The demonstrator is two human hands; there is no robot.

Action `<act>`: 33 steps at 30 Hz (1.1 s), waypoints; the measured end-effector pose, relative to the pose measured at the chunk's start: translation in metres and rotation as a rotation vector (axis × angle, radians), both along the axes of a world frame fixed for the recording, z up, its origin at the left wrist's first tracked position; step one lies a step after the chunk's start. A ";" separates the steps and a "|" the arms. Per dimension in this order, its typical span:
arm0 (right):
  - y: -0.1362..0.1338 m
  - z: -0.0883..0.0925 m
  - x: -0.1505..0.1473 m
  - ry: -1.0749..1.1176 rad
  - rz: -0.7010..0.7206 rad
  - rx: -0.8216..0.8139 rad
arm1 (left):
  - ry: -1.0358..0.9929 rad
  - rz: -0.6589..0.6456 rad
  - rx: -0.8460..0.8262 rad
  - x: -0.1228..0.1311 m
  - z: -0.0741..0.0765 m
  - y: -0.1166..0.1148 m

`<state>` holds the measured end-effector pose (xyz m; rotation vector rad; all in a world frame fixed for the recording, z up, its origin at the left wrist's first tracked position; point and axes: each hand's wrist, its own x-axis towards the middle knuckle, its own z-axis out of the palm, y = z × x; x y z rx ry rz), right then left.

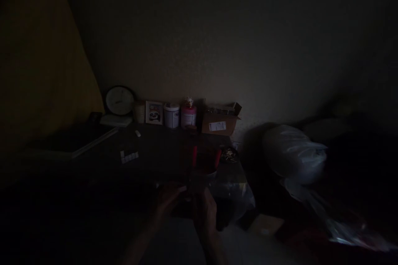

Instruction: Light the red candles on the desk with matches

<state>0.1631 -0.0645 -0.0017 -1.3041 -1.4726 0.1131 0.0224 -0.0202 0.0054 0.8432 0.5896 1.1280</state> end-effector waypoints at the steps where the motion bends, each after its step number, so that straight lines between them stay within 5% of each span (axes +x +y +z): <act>1: 0.000 -0.002 0.001 -0.044 -0.003 0.003 | 0.002 -0.008 0.003 0.000 0.001 0.000; 7: 0.005 -0.008 0.008 -0.165 0.011 0.040 | 0.002 -0.004 0.039 0.000 0.004 -0.004; 17: 0.001 0.007 0.002 -0.149 0.028 0.009 | -0.008 0.025 0.041 -0.002 0.005 -0.003; 23: -0.008 0.014 0.002 -0.102 -0.107 0.097 | 0.125 0.100 -0.029 0.003 -0.005 0.009; 28: 0.003 -0.002 0.004 -0.157 0.000 0.000 | -0.024 0.068 -0.003 0.004 -0.007 0.008; 33: 0.019 -0.014 0.021 0.014 -0.168 -0.071 | -0.135 0.035 0.013 -0.002 -0.004 0.002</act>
